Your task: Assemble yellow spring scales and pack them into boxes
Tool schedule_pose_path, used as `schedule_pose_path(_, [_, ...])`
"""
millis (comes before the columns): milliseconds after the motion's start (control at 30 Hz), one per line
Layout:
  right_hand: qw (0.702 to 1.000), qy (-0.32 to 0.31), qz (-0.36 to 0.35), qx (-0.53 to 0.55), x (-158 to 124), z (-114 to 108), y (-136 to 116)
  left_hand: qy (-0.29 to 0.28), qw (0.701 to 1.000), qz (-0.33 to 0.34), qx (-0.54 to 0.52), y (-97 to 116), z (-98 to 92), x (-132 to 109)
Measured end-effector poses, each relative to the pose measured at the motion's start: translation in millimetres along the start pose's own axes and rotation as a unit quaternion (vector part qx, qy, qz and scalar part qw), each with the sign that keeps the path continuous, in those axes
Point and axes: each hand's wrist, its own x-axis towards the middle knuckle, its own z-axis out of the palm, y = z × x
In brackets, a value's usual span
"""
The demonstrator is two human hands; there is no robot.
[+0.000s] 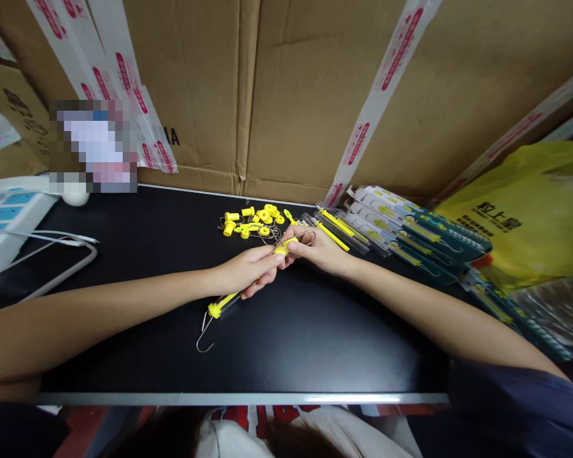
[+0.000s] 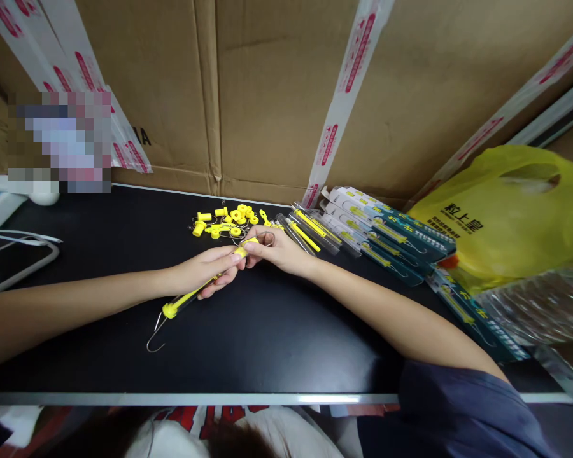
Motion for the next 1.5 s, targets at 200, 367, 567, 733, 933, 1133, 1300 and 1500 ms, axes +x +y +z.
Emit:
schedule_pose_path(200, [0.999,0.002,0.024,0.022,0,3,2,-0.008,1.0,0.003,-0.025,1,-1.2,1])
schedule_pose_path(367, [0.999,0.016,0.01,0.029,0,3,-2,-0.011,0.998,0.002,-0.057,3,-2.1,2])
schedule_pose_path(567, [0.996,0.086,-0.007,-0.014,0,-1,-11,-0.018,0.995,0.008,-0.094,3,-3.8,2])
schedule_pose_path(733, [0.985,0.165,-0.048,-0.031,3,-5,-12,0.002,0.992,0.026,-0.126,2,-4.2,2])
schedule_pose_path(933, [0.977,0.183,-0.089,-0.069,-4,3,-17,0.062,0.984,0.06,-0.158,2,-2.3,3])
schedule_pose_path(1133, [0.977,0.153,-0.084,-0.122,-8,14,-21,0.081,0.983,0.064,-0.155,0,-1.7,2])
schedule_pose_path(1300, [0.984,0.141,-0.061,-0.088,-5,15,-17,0.067,0.985,0.073,-0.138,-1,-1.9,2])
schedule_pose_path(1500, [0.992,0.119,-0.011,-0.047,-2,14,-14,0.067,0.986,0.085,-0.127,-3,-2.4,2])
